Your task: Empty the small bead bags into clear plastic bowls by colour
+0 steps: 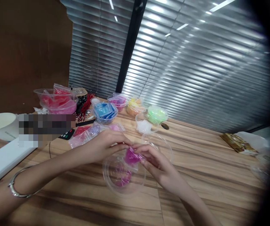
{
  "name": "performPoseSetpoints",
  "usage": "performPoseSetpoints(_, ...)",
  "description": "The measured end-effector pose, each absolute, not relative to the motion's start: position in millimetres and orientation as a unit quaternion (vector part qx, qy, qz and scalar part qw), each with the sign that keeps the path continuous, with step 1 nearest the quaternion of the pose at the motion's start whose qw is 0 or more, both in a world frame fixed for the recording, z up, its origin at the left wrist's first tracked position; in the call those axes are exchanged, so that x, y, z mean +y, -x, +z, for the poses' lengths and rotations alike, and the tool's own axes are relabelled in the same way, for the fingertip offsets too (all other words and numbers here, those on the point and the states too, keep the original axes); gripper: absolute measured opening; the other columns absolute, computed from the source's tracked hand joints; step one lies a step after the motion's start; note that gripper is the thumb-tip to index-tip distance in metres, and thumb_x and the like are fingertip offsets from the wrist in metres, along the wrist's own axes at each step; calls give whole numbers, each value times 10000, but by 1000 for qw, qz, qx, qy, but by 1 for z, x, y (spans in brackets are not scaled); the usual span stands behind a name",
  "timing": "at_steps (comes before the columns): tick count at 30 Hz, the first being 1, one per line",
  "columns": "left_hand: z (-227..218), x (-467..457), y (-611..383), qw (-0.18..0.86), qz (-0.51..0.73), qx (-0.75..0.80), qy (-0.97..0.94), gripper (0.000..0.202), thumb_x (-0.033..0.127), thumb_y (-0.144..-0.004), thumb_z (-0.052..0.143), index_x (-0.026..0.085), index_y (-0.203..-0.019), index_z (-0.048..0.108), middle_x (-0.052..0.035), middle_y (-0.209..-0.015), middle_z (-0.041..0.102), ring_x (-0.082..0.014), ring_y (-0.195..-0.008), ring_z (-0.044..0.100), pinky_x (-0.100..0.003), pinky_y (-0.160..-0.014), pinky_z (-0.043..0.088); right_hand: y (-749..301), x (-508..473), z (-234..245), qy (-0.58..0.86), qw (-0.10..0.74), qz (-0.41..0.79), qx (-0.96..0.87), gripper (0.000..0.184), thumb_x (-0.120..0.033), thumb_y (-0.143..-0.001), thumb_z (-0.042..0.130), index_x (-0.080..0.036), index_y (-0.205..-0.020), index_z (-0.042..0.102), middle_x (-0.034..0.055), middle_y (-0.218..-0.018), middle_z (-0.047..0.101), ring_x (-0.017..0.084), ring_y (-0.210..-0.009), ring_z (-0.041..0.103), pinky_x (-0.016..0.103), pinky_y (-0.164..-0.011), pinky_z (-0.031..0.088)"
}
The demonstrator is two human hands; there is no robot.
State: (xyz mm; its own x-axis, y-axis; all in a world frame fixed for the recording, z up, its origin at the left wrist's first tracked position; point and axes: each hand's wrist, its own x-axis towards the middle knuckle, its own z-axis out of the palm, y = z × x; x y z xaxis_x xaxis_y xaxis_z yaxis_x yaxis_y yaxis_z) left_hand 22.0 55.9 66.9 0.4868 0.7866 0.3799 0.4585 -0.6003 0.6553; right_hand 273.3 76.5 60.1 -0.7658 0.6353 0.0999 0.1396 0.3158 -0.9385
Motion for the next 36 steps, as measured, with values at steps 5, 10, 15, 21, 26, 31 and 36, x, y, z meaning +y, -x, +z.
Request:
performPoseSetpoints(5,68,55,-22,259,376,369,-809,119,238,-935,636,190,-1013,711,0,-947,731,-108,-857,665,-188,-781,459,-272,75,57,240,234,557,-760,227,-188,-1020,442,-306,-1196,522,44,-1408,483,190,-1314,499,329,-1062,456)
performPoseSetpoints(10,73,52,-20,266,360,397,-801,68,212,-917,656,178,-933,713,18,-891,722,-95,-825,652,-184,-748,445,-273,74,62,253,239,447,-824,284,-218,-1012,477,-338,-1268,493,24,-1386,509,185,-1331,473,388,-1117,413)
performPoseSetpoints(15,80,51,-17,234,367,427,-793,41,146,-873,694,166,-848,720,30,-838,725,-83,-785,642,-175,-736,431,-281,79,71,267,260,270,-888,218,-214,-977,562,-304,-1175,572,19,-1243,617,192,-1197,564,375,-1029,446)
performPoseSetpoints(21,77,50,-18,262,358,432,-786,51,113,-853,702,158,-836,720,32,-808,727,-77,-748,644,-163,-692,431,-280,82,69,231,303,209,-901,143,-119,-963,560,-236,-1027,614,8,-972,681,146,-922,641,280,-815,500)
performPoseSetpoints(26,72,49,-20,260,361,425,-789,59,104,-855,696,156,-842,721,26,-822,736,-79,-755,661,-156,-687,438,-276,81,65,201,317,201,-905,188,-59,-945,562,-213,-1039,615,20,-994,671,137,-942,635,265,-833,493)
performPoseSetpoints(31,73,48,-24,250,362,404,-802,51,116,-865,691,149,-839,720,13,-819,734,-80,-751,662,-156,-691,439,-277,77,65,191,302,185,-915,213,-42,-945,547,-205,-1065,614,25,-990,670,142,-946,626,275,-833,491)
performPoseSetpoints(36,78,45,-23,248,351,442,-787,71,112,-860,686,160,-820,719,26,-790,724,-85,-739,646,-172,-679,427,-281,78,69,209,314,144,-915,195,-49,-941,560,-206,-1045,611,24,-970,674,151,-915,620,298,-811,483)
